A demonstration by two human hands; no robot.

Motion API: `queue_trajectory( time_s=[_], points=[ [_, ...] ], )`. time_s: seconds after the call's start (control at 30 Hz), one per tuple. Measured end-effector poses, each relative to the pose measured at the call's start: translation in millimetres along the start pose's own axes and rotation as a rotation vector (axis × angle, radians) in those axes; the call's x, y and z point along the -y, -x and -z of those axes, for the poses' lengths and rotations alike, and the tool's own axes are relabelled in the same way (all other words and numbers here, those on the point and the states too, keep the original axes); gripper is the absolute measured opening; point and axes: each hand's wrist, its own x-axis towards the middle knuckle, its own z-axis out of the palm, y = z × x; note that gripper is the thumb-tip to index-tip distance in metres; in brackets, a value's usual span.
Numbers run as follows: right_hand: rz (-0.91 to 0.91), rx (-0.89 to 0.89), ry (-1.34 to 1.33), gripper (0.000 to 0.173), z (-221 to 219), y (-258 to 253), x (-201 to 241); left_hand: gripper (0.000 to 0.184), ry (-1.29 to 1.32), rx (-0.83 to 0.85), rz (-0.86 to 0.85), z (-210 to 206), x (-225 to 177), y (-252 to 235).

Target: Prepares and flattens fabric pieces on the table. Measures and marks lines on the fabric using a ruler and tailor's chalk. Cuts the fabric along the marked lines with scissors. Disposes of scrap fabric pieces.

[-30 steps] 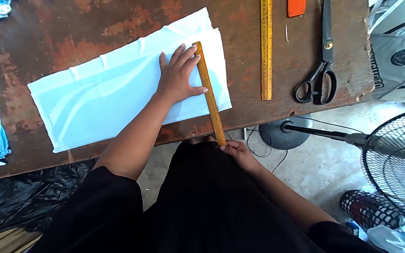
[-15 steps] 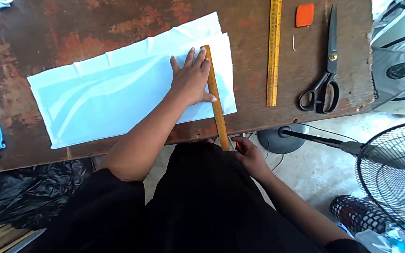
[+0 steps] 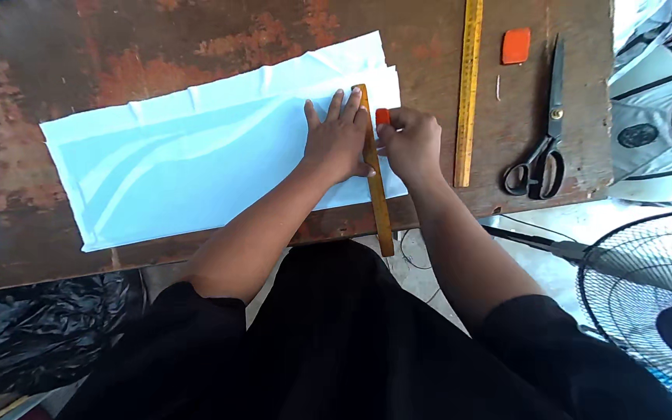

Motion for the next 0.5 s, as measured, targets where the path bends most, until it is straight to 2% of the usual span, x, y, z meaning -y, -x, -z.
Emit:
queue_trajectory(
  time_s=[0.37,0.5],
  points=[
    [-0.022,-0.126,0.317,0.029,-14.5,-15.2,8.9,0.11,0.071,-0.026,-0.054,-2.2,6.0,1.4],
    [-0.015,-0.103,0.404,0.033,-16.9,-46.7,28.8,0.113,0.092,-0.036,-0.08,-5.4,8.8,1.6]
  ],
)
